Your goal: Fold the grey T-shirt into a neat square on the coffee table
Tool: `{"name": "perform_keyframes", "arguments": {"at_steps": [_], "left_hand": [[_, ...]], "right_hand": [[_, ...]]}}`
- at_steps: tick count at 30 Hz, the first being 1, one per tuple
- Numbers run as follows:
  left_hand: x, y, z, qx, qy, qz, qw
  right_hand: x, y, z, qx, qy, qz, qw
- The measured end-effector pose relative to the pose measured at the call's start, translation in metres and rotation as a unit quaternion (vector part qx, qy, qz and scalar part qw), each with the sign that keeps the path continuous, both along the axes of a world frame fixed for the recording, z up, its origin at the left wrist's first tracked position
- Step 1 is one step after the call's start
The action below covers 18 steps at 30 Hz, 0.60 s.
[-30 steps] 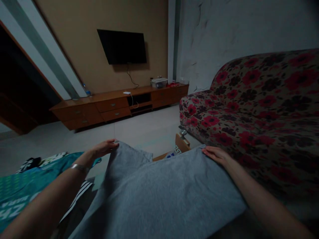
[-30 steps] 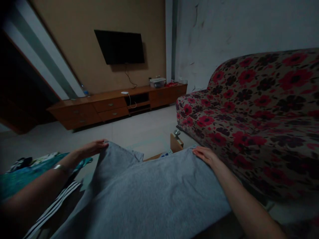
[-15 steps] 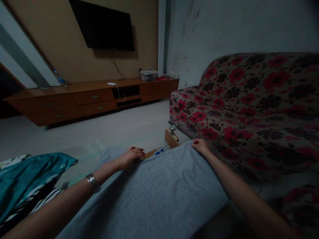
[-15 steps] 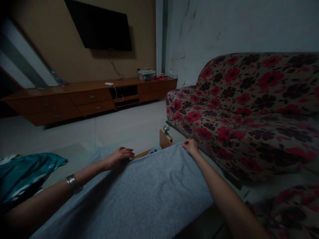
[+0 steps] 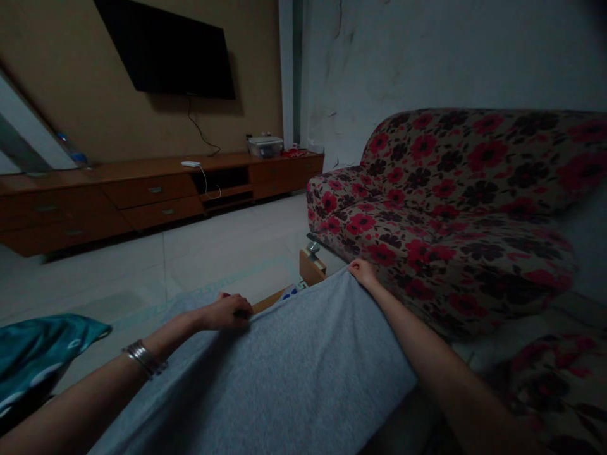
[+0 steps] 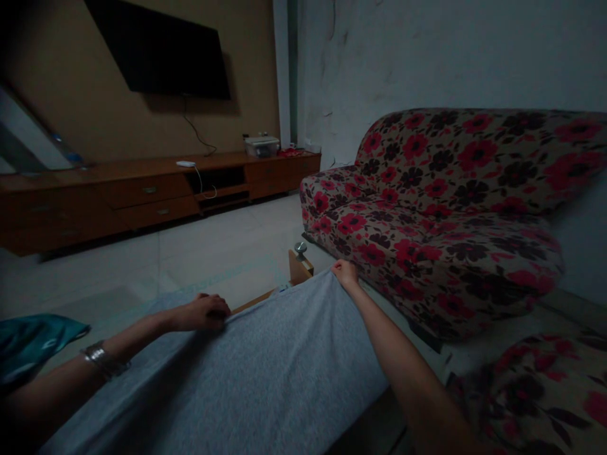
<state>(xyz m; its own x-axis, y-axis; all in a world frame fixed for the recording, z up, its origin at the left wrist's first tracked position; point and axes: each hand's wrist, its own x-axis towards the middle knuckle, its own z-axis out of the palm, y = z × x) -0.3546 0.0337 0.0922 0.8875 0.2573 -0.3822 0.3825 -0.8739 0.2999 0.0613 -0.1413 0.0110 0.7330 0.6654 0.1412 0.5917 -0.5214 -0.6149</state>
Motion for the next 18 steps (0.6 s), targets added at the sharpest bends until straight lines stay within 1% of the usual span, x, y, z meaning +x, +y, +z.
{"name": "perform_keyframes", "arguments": {"at_steps": [3, 5, 8, 11, 14, 16, 18], "left_hand": [[0.005, -0.008, -0.012, 0.056, 0.010, 0.034, 0.998], [0.006, -0.012, -0.020, 0.103, 0.009, 0.064, 0.993], [0.008, -0.019, -0.028, 0.168, 0.011, 0.091, 0.982], [0.011, -0.031, -0.029, 0.217, -0.003, 0.100, 0.971], [0.013, -0.046, -0.028, 0.255, -0.044, 0.102, 0.961], [0.014, -0.054, -0.030, 0.270, -0.065, 0.107, 0.955], [0.014, -0.059, -0.033, 0.271, -0.077, 0.119, 0.952]], "right_hand": [[-0.007, 0.006, -0.010, -0.022, -0.020, -0.038, 0.999], [-0.009, 0.007, -0.012, -0.031, -0.031, -0.051, 0.998], [-0.006, 0.004, -0.007, -0.035, -0.029, -0.042, 0.998], [0.001, -0.010, 0.001, -0.029, -0.009, -0.019, 0.999], [0.002, -0.042, 0.007, -0.031, 0.003, -0.010, 0.999], [-0.003, -0.075, 0.008, -0.040, -0.001, -0.014, 0.999], [-0.012, -0.115, 0.009, -0.049, -0.010, -0.023, 0.999]]}}
